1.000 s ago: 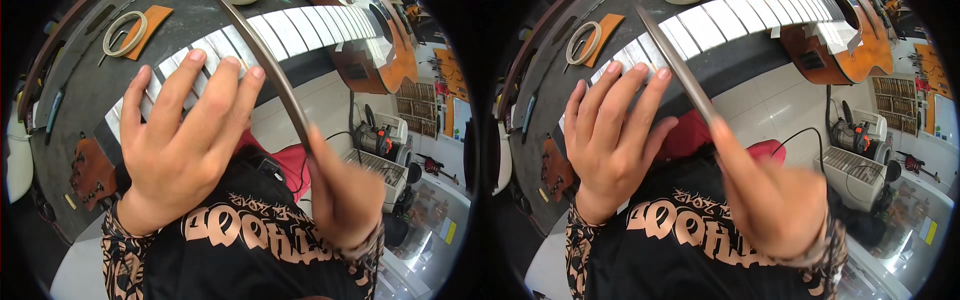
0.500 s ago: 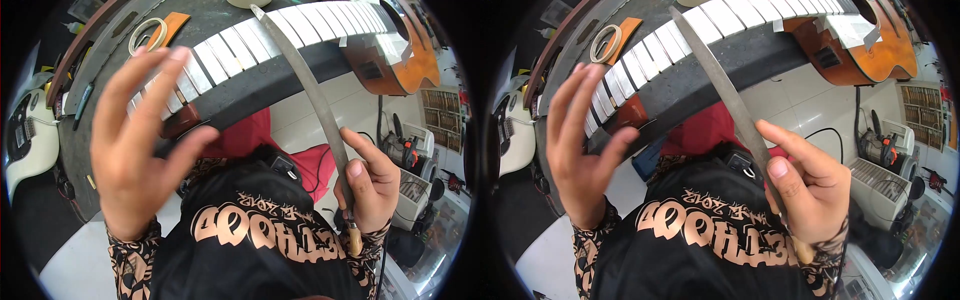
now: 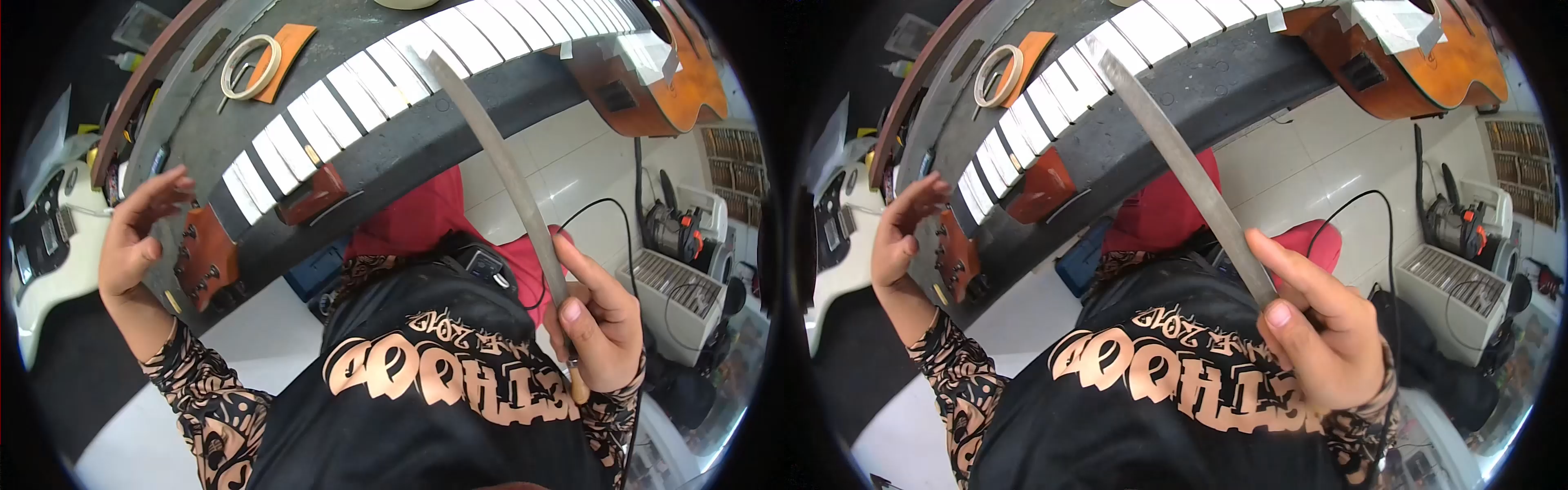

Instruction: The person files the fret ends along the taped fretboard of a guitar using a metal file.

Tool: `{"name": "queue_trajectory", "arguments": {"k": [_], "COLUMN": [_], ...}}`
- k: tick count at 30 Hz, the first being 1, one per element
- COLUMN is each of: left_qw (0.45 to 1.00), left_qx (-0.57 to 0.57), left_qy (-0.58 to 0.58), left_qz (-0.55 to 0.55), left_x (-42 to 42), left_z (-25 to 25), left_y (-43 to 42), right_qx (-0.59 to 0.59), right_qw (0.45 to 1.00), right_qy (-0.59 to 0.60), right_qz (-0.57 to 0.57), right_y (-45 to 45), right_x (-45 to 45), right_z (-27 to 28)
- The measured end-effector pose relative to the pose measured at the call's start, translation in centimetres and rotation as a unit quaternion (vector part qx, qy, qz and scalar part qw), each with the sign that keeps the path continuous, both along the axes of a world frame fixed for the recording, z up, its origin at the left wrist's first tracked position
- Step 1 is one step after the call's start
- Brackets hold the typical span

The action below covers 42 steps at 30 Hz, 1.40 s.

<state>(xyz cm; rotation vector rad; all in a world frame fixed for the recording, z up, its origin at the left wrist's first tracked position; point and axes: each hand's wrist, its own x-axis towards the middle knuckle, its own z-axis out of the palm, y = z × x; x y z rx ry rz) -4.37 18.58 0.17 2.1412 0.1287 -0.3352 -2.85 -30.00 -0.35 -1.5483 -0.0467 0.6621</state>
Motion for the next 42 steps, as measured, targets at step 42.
{"name": "queue_trajectory", "arguments": {"k": [42], "left_qw": [0.827], "left_qx": [-0.368], "left_qy": [0.108], "left_qz": [-0.412], "left_x": [7.4], "left_z": [-9.7], "left_y": [3.8], "right_qx": [-0.151], "right_qw": [0.958], "right_qy": [-0.238], "right_qz": [0.059], "right_y": [8.0], "right_x": [6.3], "right_z": [1.2]}}
